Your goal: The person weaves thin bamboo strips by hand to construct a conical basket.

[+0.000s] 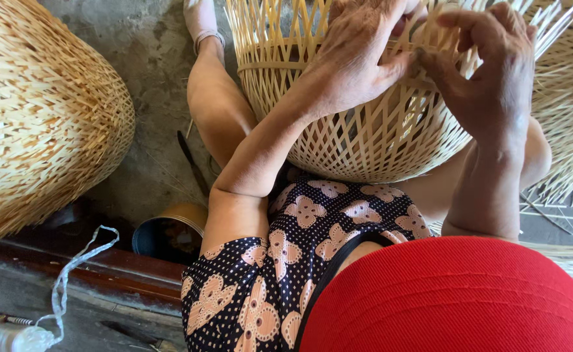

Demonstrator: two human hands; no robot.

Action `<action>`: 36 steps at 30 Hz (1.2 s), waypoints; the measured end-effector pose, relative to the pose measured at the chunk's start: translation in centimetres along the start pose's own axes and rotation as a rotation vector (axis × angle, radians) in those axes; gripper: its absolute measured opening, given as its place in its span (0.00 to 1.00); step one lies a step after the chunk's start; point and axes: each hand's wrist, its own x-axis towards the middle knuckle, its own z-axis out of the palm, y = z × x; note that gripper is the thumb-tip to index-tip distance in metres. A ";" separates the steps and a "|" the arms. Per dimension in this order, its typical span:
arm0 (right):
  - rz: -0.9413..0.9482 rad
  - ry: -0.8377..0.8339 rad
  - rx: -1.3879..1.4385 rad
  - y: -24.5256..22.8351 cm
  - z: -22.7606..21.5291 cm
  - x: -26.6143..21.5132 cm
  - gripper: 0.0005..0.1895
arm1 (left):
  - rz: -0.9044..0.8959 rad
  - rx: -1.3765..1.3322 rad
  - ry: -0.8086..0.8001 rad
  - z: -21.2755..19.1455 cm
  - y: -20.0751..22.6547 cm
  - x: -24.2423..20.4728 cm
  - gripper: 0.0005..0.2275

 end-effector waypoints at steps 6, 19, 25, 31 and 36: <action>0.333 -0.097 0.605 -0.2 -1.2 0.6 0.07 | 0.044 0.067 0.046 0.7 0.0 0.6 0.25; 0.040 -0.101 0.233 -2.5 -0.3 4.6 0.11 | 0.112 -0.213 0.105 0.0 0.6 0.0 0.10; 0.275 -0.133 1.146 -0.4 -1.3 2.7 0.10 | 0.043 -0.071 0.028 0.6 -0.9 -0.3 0.12; 0.150 0.015 0.390 0.4 1.4 1.7 0.16 | 0.194 -0.277 0.122 1.4 -2.3 -0.6 0.13; -0.127 0.060 0.005 -1.0 0.7 1.0 0.14 | 0.131 -0.040 0.295 0.4 -1.7 -1.6 0.20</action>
